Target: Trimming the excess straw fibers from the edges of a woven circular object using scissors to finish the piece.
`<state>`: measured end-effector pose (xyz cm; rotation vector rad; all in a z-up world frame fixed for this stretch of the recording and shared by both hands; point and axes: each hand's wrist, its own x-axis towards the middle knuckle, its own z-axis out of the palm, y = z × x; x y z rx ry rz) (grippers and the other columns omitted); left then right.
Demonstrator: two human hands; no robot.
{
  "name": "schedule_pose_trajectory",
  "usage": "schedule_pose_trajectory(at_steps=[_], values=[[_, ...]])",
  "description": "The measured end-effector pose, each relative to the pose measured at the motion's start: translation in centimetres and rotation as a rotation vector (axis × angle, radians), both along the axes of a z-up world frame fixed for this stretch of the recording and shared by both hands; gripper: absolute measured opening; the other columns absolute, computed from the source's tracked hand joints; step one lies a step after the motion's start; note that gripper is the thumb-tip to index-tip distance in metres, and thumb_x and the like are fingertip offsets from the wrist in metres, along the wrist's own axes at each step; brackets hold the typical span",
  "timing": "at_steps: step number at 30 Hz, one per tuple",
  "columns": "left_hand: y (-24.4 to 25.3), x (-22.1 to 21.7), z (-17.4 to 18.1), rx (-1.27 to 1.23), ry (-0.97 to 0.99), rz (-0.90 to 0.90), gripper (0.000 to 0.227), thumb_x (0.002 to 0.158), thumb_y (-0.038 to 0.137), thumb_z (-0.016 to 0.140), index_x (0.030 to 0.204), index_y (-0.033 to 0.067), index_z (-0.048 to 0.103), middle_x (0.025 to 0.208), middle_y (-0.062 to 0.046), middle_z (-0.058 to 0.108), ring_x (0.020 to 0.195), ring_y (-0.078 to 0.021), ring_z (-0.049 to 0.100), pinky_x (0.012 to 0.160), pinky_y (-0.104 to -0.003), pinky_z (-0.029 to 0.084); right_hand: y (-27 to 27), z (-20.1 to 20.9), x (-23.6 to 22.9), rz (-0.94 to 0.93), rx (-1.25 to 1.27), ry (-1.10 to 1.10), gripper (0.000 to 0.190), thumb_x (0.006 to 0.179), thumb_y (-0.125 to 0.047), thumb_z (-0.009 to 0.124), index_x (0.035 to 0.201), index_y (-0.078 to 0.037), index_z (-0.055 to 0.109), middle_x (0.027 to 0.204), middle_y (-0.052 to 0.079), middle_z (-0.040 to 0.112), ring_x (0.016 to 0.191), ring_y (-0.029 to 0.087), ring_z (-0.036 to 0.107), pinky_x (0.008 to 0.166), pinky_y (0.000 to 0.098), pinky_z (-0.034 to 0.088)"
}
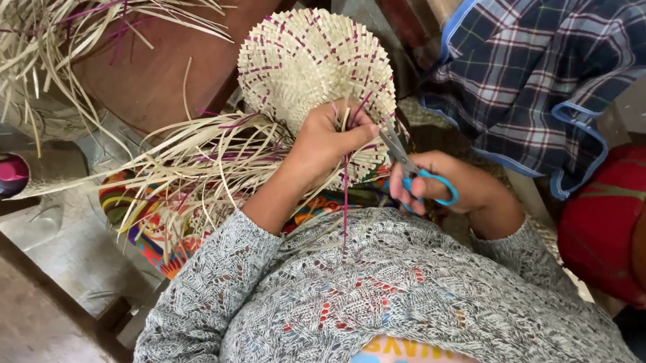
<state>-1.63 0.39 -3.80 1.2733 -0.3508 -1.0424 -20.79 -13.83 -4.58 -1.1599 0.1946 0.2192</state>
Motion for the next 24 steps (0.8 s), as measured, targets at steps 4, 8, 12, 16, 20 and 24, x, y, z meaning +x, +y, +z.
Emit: schedule_pose_trajectory(at_steps=[4, 8, 12, 16, 20, 24], values=[[-0.2, -0.3, -1.1, -0.028, 0.030, 0.027, 0.012, 0.073, 0.005, 0.081, 0.081, 0.0028, 0.073, 0.063, 0.002, 0.058, 0.060, -0.0044, 0.054, 0.056, -0.017, 0.040, 0.2, -1.4, 0.6, -0.034, 0.013, -0.002, 0.054, 0.086, -0.049, 0.078, 0.096, 0.003, 0.068, 0.072, 0.009, 0.066, 0.051, 0.014, 0.066, 0.065, 0.0387, 0.064], [-0.1, -0.2, -0.7, -0.030, 0.013, 0.039, 0.012, 0.072, 0.004, 0.083, 0.080, 0.0032, 0.074, 0.061, 0.002, 0.059, 0.059, -0.0039, 0.054, 0.056, -0.017, 0.040, 0.3, -2.0, 1.0, -0.066, 0.020, 0.008, 0.055, 0.086, -0.046, 0.078, 0.098, 0.006, 0.067, 0.072, 0.011, 0.065, 0.051, 0.016, 0.066, 0.063, 0.0378, 0.063], [-0.2, -0.1, -0.6, -0.031, 0.004, 0.038, 0.011, 0.072, 0.004, 0.083, 0.080, 0.0031, 0.075, 0.062, 0.001, 0.060, 0.060, -0.0039, 0.055, 0.056, -0.017, 0.041, 0.4, -2.4, 1.0, -0.083, 0.009, 0.025, 0.055, 0.086, -0.046, 0.079, 0.097, 0.006, 0.067, 0.071, 0.011, 0.065, 0.050, 0.016, 0.066, 0.059, 0.0361, 0.062], [-0.2, 0.0, -0.8, -0.029, 0.000, 0.031, 0.011, 0.072, 0.002, 0.082, 0.080, 0.0028, 0.075, 0.061, 0.001, 0.061, 0.059, -0.0044, 0.055, 0.056, -0.017, 0.042, 0.6, -2.3, 1.1, -0.107, 0.008, 0.036, 0.053, 0.086, -0.045, 0.079, 0.097, 0.006, 0.067, 0.071, 0.012, 0.066, 0.049, 0.016, 0.065, 0.059, 0.0360, 0.062], [-0.2, 0.0, -0.1, -0.024, -0.010, 0.023, 0.010, 0.072, 0.001, 0.080, 0.080, 0.0029, 0.076, 0.061, 0.001, 0.061, 0.059, -0.0040, 0.055, 0.057, -0.017, 0.042, 1.0, -1.5, 1.4, -0.130, -0.013, 0.046, 0.053, 0.087, -0.046, 0.078, 0.094, 0.005, 0.068, 0.067, 0.011, 0.064, 0.047, 0.016, 0.064, 0.048, 0.0294, 0.057], [-0.3, 0.0, -0.7, -0.024, -0.021, 0.021, 0.009, 0.071, 0.001, 0.080, 0.080, 0.0029, 0.076, 0.061, 0.001, 0.061, 0.059, -0.0040, 0.055, 0.056, -0.017, 0.042, 0.9, -2.2, 1.0, -0.138, -0.022, 0.052, 0.053, 0.087, -0.046, 0.078, 0.093, 0.005, 0.068, 0.066, 0.011, 0.064, 0.046, 0.016, 0.064, 0.047, 0.0290, 0.056]])
